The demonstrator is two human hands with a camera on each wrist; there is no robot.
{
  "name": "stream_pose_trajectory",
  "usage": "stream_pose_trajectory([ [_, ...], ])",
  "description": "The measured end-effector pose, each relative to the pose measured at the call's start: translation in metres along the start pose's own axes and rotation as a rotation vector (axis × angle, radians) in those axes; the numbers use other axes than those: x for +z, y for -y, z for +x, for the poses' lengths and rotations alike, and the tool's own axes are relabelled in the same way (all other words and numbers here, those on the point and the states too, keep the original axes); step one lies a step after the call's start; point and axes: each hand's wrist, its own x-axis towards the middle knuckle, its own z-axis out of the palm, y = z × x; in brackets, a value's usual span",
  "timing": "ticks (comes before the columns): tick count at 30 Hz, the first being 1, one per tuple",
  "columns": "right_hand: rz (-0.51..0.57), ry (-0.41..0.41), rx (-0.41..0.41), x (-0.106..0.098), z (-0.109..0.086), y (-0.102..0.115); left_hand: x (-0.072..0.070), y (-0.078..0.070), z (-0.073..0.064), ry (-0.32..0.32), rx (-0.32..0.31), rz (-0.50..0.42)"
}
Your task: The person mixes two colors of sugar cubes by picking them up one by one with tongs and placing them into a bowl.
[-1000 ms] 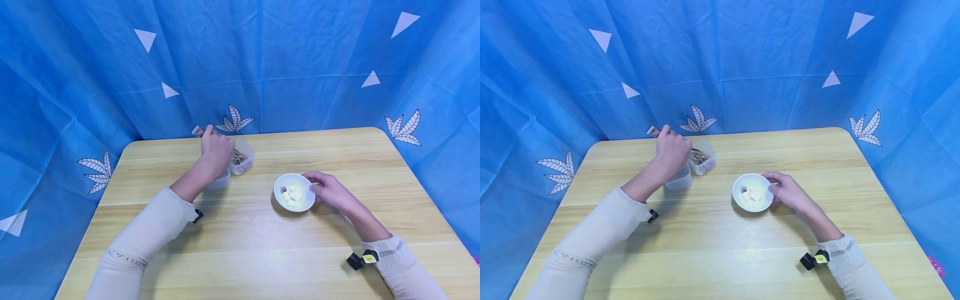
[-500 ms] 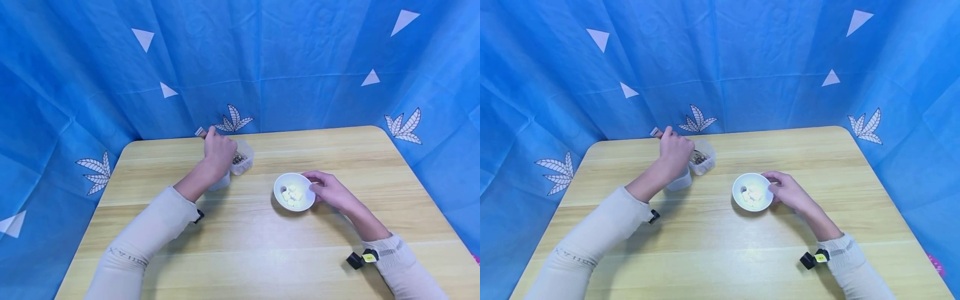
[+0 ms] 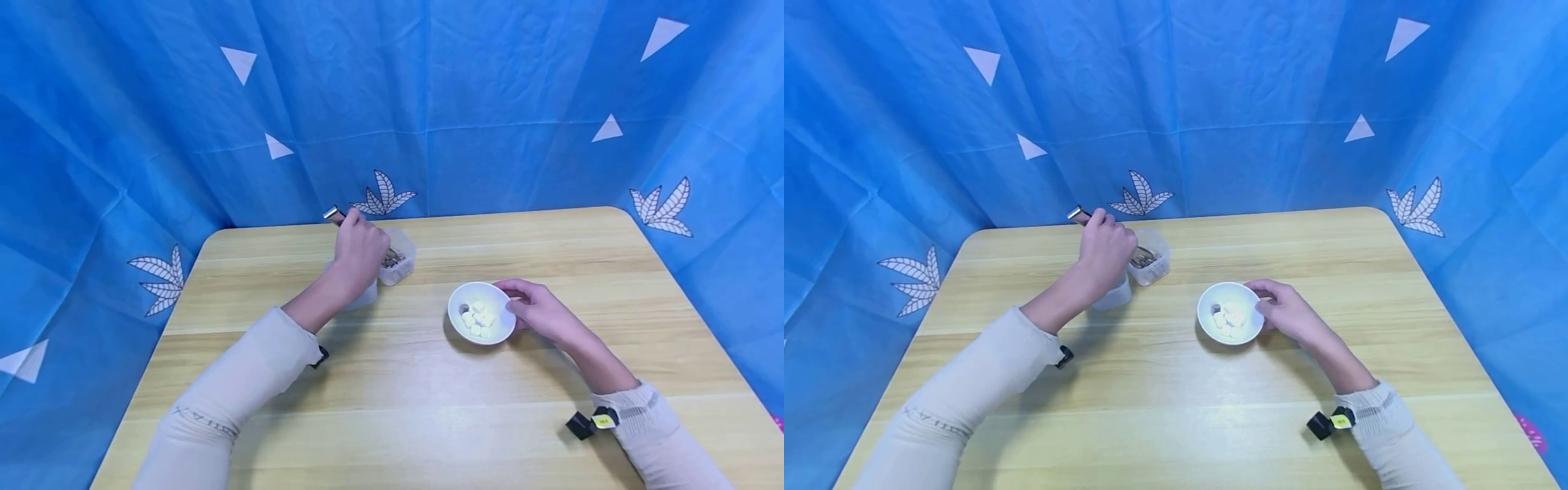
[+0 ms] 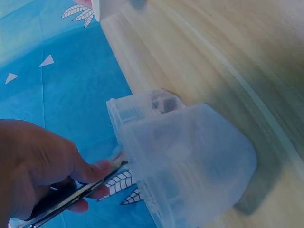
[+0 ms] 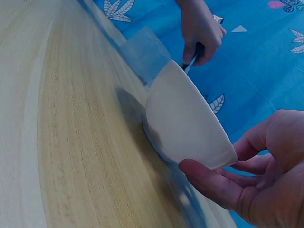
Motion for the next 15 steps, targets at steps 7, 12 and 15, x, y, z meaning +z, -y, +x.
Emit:
stream_pose_trajectory([
  [7,0.014,0.01,0.009,0.0,0.001,0.001,0.014,0.009,-0.008,-0.121,-0.017,-0.09],
  [12,0.019,0.013,0.009,0.0,0.001,0.0,0.022,0.012,-0.014,-0.237,-0.048,-0.136],
  [15,0.015,0.009,0.005,-0.001,0.0,0.0,0.025,0.014,-0.017,-0.304,-0.06,-0.14],
])
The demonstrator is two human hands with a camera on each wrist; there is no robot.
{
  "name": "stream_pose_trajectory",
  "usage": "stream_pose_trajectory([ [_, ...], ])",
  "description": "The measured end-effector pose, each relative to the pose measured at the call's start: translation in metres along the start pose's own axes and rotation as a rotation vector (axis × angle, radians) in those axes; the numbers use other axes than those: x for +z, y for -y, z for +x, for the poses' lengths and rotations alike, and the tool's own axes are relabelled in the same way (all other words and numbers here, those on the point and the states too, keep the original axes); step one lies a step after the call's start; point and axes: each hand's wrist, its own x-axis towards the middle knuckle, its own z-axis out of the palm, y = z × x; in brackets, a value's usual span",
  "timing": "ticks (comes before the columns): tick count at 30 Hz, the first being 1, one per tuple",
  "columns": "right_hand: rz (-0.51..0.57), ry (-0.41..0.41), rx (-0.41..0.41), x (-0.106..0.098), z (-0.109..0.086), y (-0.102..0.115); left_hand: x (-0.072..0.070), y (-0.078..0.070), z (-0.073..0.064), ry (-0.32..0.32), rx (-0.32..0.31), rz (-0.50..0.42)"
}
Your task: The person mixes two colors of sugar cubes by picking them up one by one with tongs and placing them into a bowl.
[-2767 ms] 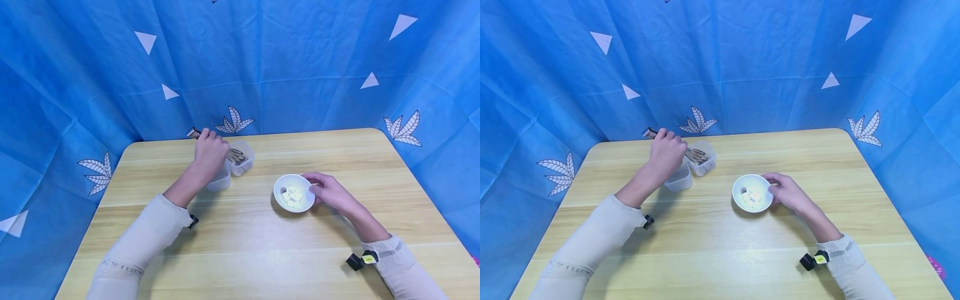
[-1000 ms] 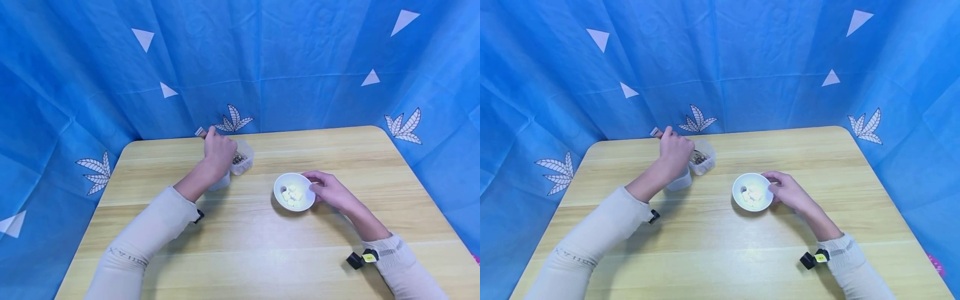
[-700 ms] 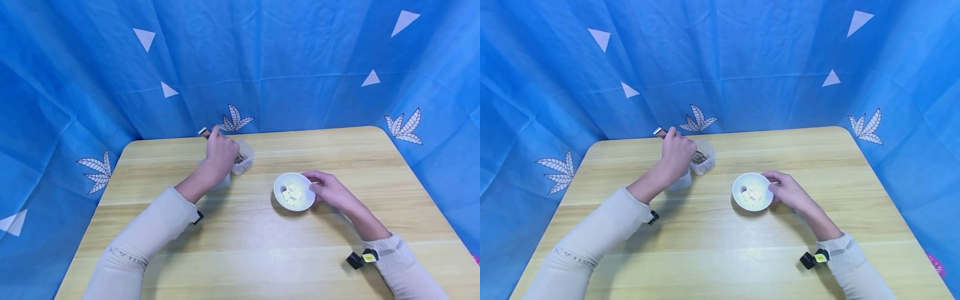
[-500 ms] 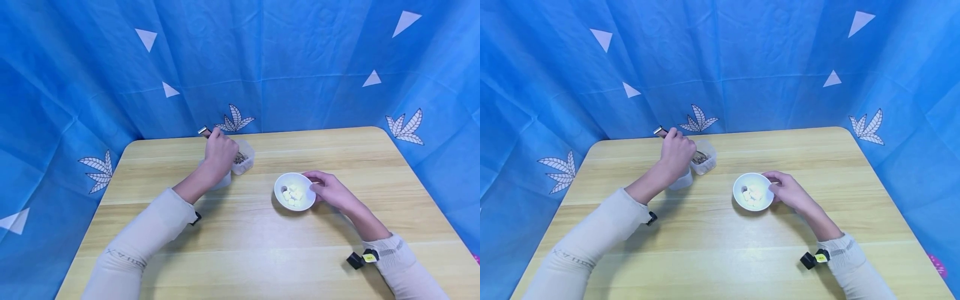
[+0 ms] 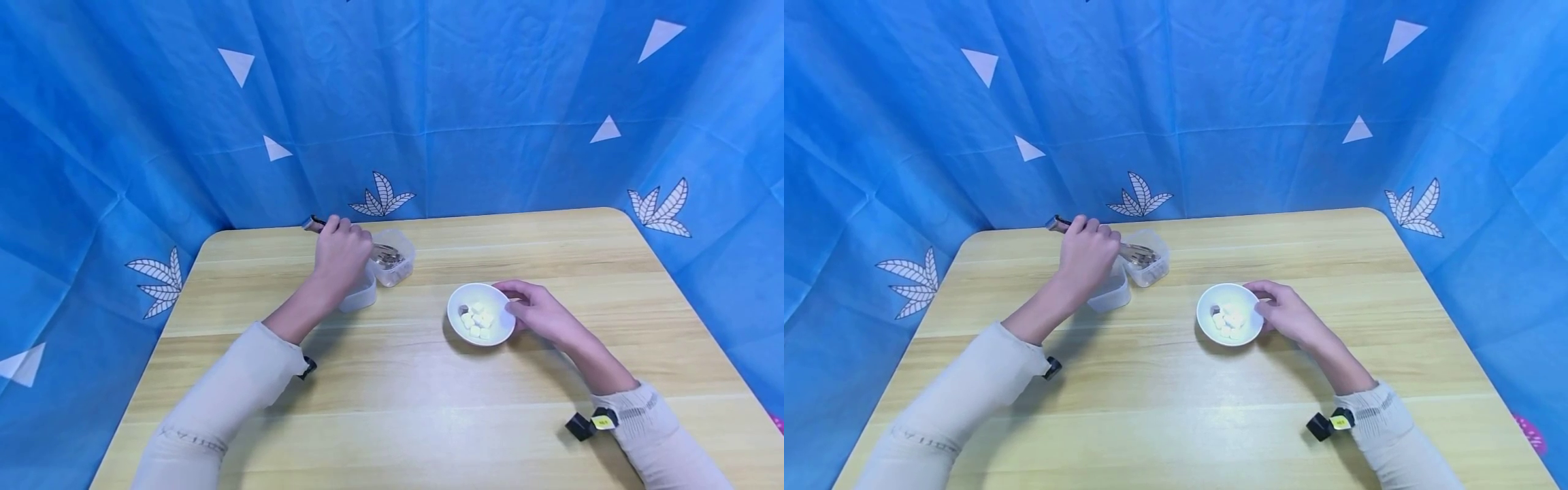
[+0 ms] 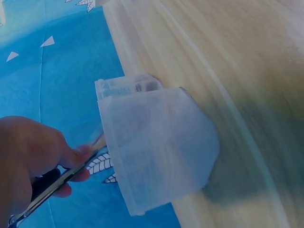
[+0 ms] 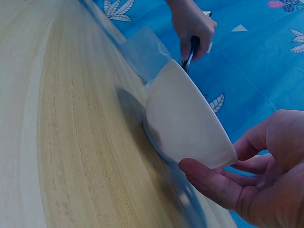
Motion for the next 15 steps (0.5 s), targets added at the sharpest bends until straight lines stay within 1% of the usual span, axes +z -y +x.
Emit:
stream_pose_trajectory([
  [2,-0.001,-0.001,-0.001,0.0,0.0,0.0,0.001,0.002,-0.003,-0.035,0.002,-0.002],
  [4,-0.002,-0.002,-0.001,0.0,0.0,0.0,0.001,0.004,-0.006,-0.057,0.004,-0.007],
  [8,-0.002,-0.003,0.006,0.0,0.0,0.0,0.0,0.008,-0.011,-0.076,0.003,-0.023],
  [15,-0.003,-0.003,0.008,0.0,0.001,-0.001,-0.004,0.012,-0.019,-0.093,-0.038,-0.047],
])
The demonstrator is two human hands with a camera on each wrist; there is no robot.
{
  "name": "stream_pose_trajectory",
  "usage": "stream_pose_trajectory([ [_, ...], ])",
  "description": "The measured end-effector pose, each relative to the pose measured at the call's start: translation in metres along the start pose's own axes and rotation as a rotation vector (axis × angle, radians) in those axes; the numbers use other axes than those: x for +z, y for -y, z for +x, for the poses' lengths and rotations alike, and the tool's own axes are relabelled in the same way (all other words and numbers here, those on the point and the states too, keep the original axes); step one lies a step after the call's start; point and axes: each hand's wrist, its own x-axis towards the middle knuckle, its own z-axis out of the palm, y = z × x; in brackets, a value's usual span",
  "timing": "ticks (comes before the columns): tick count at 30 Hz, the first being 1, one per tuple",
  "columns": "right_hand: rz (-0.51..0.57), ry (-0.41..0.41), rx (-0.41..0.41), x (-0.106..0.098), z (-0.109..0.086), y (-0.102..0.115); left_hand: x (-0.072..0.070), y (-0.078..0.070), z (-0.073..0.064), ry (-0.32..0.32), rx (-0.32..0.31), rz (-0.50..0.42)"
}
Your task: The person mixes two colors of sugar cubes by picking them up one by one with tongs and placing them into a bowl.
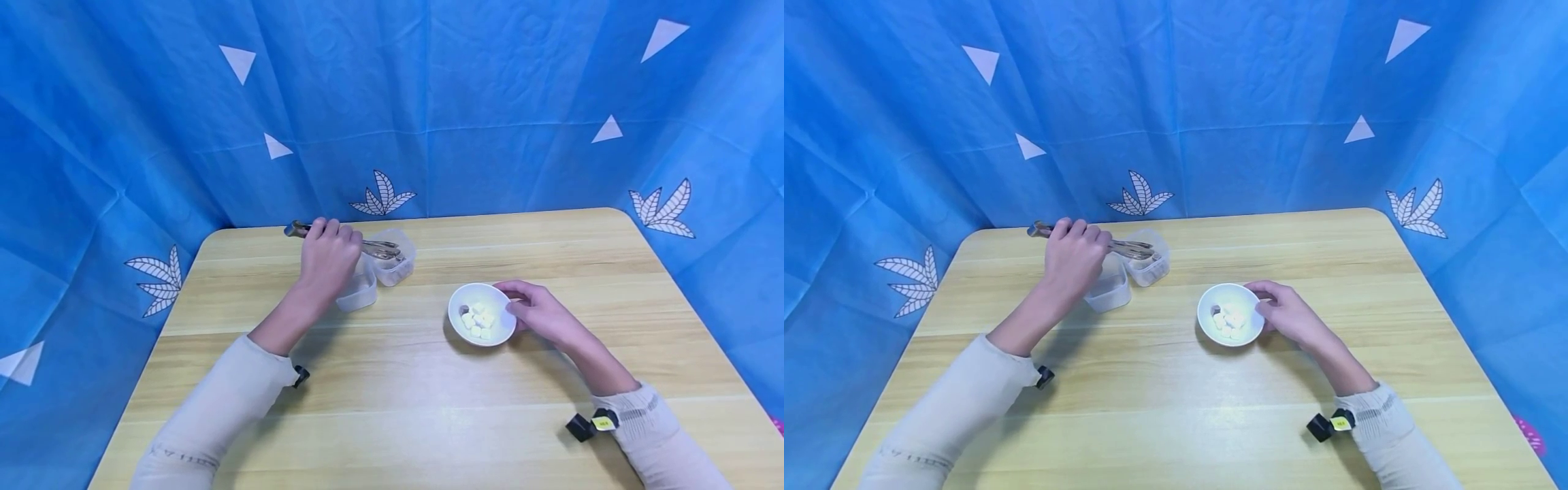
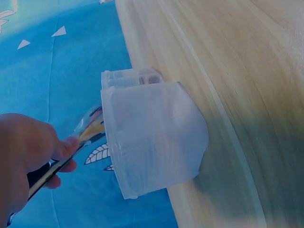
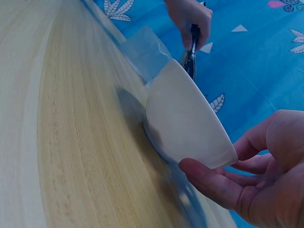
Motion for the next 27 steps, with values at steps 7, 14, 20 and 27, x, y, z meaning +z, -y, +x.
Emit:
stream_pose_trajectory([
  [7,0.007,0.003,-0.011,0.001,0.0,-0.001,-0.002,0.003,-0.006,-0.104,-0.019,-0.018],
  [14,0.015,0.004,-0.014,0.001,0.0,-0.001,-0.005,0.005,-0.01,-0.2,-0.021,-0.051],
  [20,0.014,0.001,-0.005,0.001,0.0,0.0,-0.012,0.002,-0.014,-0.195,-0.029,-0.098],
  [27,0.005,0.001,-0.005,0.001,-0.001,0.001,-0.024,-0.005,-0.014,-0.206,-0.034,-0.14],
])
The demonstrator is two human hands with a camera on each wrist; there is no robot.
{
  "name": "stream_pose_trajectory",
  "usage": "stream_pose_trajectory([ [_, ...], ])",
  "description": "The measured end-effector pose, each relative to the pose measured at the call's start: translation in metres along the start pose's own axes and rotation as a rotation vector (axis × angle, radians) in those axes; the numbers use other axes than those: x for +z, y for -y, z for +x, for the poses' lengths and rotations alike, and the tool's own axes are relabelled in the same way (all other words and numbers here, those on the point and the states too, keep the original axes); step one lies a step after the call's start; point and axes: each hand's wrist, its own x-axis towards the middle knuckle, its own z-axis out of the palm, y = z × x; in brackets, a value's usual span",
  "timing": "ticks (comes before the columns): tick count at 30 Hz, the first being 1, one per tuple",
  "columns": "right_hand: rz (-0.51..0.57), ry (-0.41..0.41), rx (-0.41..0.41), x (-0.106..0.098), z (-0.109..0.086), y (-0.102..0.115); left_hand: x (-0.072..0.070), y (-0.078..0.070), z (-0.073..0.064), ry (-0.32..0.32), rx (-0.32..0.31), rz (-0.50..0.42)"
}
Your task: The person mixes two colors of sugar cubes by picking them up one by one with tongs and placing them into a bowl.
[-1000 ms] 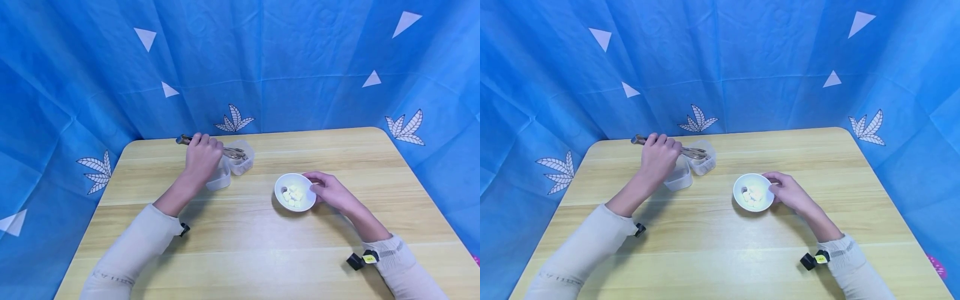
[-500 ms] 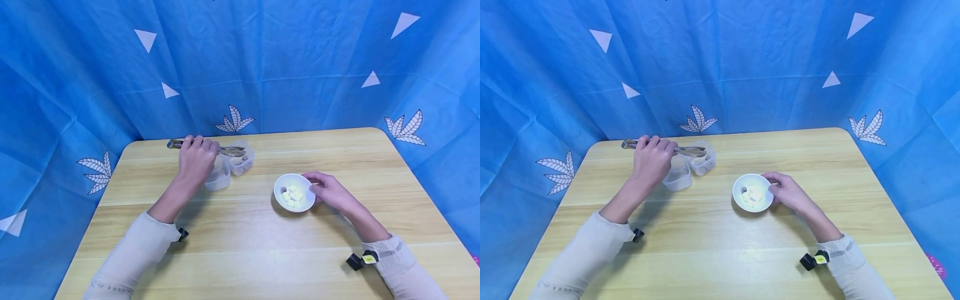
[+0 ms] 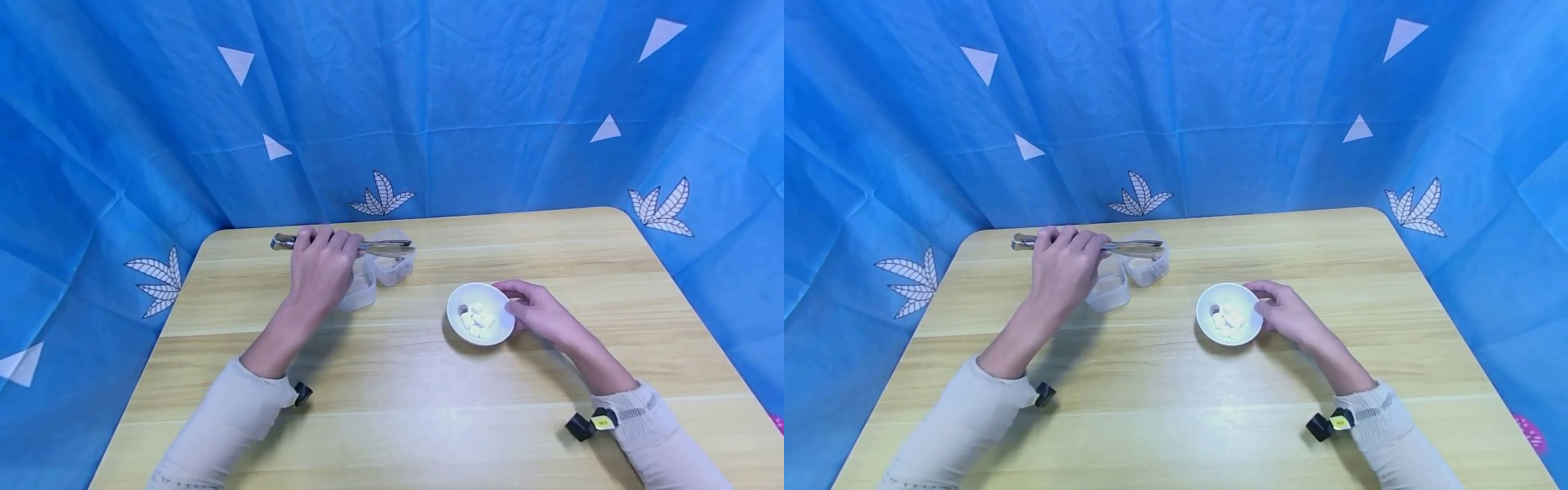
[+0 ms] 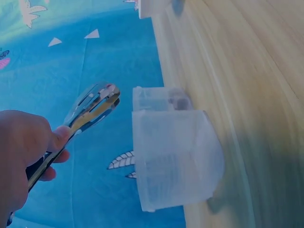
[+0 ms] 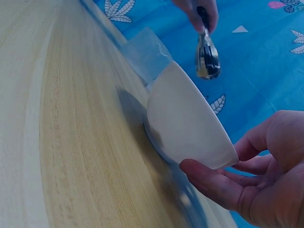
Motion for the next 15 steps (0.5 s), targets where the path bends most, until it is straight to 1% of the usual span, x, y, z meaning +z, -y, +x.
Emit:
stream_pose_trajectory([
  [7,0.014,0.001,0.0,0.0,0.0,0.001,-0.008,-0.012,0.005,-0.023,0.025,-0.017],
  [15,0.009,-0.003,0.002,0.0,-0.001,0.002,-0.012,-0.028,0.007,-0.044,0.049,-0.051],
])
